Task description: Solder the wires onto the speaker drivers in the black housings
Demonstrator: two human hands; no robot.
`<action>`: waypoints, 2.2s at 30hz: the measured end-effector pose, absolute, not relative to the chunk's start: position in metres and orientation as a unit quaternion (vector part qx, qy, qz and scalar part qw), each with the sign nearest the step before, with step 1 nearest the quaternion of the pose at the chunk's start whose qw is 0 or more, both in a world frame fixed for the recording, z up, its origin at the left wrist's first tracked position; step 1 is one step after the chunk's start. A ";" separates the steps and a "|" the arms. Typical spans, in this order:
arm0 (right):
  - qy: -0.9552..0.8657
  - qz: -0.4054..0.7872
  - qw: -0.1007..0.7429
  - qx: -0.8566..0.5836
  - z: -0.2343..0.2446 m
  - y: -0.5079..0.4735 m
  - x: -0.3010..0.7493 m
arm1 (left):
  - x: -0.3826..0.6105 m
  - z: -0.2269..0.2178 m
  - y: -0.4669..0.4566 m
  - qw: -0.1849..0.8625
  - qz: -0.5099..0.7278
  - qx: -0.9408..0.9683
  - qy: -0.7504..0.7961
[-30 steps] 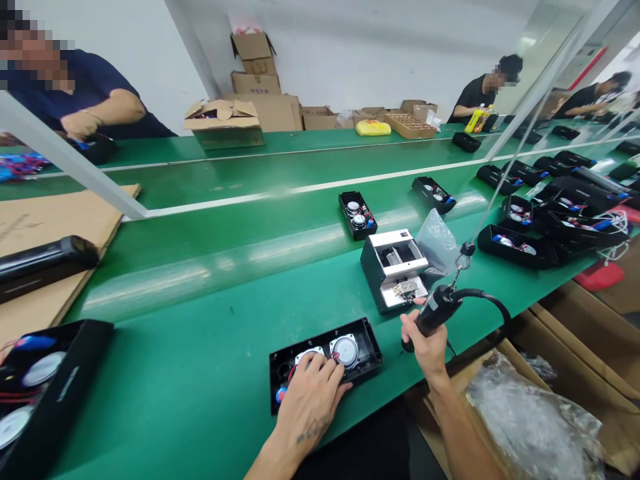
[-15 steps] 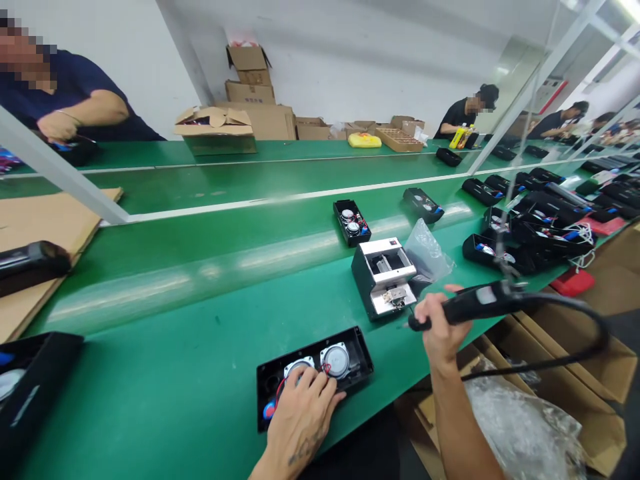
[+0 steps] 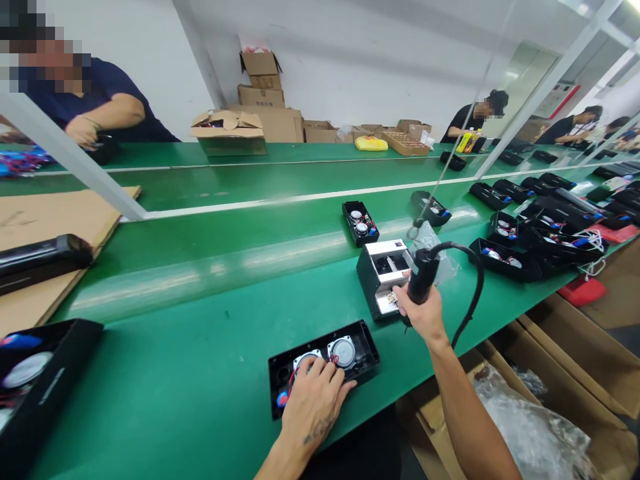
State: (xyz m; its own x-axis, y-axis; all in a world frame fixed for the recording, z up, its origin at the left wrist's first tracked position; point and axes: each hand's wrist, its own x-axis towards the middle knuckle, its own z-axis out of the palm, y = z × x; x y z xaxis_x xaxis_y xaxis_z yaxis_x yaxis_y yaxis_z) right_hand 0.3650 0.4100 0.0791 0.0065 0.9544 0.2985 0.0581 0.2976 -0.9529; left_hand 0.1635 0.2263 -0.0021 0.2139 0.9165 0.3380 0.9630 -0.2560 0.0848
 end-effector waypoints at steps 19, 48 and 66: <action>-0.500 0.568 0.615 -0.221 0.047 0.311 0.308 | 0.164 -0.005 0.226 0.067 -0.138 -0.782 -0.604; -0.527 0.549 0.619 -0.194 0.066 0.306 0.311 | 0.167 0.002 0.223 0.062 -0.151 -0.779 -0.606; -0.503 0.556 0.640 -0.167 0.077 0.302 0.313 | 0.162 0.002 0.223 0.063 -0.188 -0.782 -0.591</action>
State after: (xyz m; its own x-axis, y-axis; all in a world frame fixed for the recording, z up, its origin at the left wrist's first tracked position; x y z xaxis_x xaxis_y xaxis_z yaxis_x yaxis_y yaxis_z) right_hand 0.3128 0.3022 0.0765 -0.1259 0.8801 0.4577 -0.5434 0.3248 -0.7741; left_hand 0.1621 0.2226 0.0015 0.2315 0.9005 0.3682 0.9480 -0.2938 0.1226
